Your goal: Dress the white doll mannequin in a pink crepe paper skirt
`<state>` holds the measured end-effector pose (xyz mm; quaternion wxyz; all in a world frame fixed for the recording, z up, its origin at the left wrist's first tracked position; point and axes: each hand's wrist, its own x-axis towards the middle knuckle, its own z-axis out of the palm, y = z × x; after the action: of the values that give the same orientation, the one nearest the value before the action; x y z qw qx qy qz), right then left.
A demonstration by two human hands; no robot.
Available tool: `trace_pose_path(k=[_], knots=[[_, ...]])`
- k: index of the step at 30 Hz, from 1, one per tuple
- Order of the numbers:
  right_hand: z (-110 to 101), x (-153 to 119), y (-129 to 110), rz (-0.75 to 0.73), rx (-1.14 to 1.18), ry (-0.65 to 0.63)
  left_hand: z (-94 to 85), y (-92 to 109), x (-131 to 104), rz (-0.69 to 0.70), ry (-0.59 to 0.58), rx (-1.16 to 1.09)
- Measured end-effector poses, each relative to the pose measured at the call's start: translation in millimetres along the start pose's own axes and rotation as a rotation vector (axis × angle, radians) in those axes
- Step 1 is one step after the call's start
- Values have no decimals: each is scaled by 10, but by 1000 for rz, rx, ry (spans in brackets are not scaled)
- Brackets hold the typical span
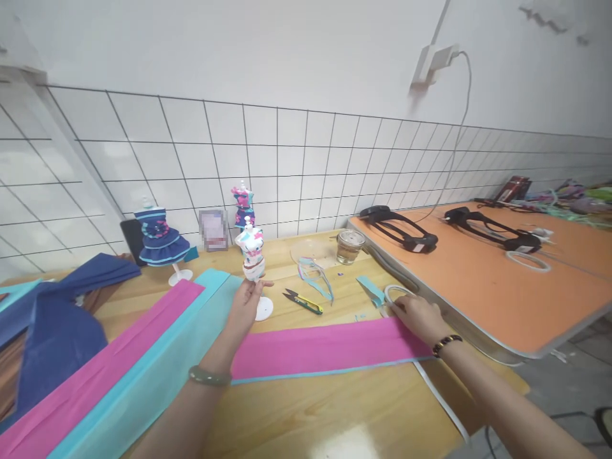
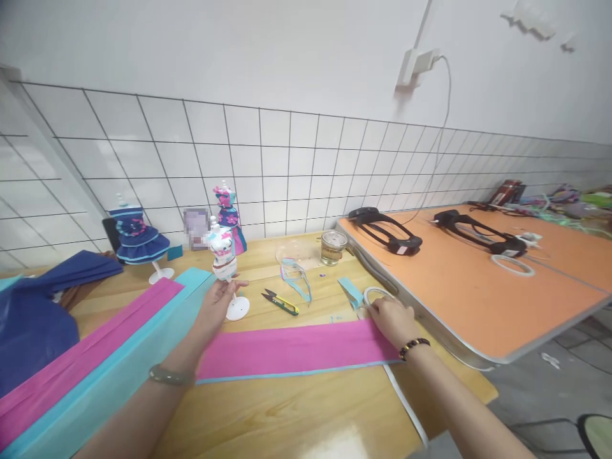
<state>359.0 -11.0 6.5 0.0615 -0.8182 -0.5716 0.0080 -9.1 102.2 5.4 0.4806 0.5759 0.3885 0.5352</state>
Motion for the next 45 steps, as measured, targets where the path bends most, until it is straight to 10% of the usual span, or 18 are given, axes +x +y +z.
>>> trace_pose_path(k=[17, 25, 31, 45], knots=[[-83, -104, 133, -162, 1, 441, -138, -164, -45, -119, -77, 172], [-157, -103, 152, -196, -7, 472, -134, -45, -340, -182, 220, 515], [-154, -141, 116, -198, -3, 458, 115, -38, -901, 376, -456, 915], [-128, -143, 241, -119, 1, 451, 222, 128, -1007, 554, -676, 1145]])
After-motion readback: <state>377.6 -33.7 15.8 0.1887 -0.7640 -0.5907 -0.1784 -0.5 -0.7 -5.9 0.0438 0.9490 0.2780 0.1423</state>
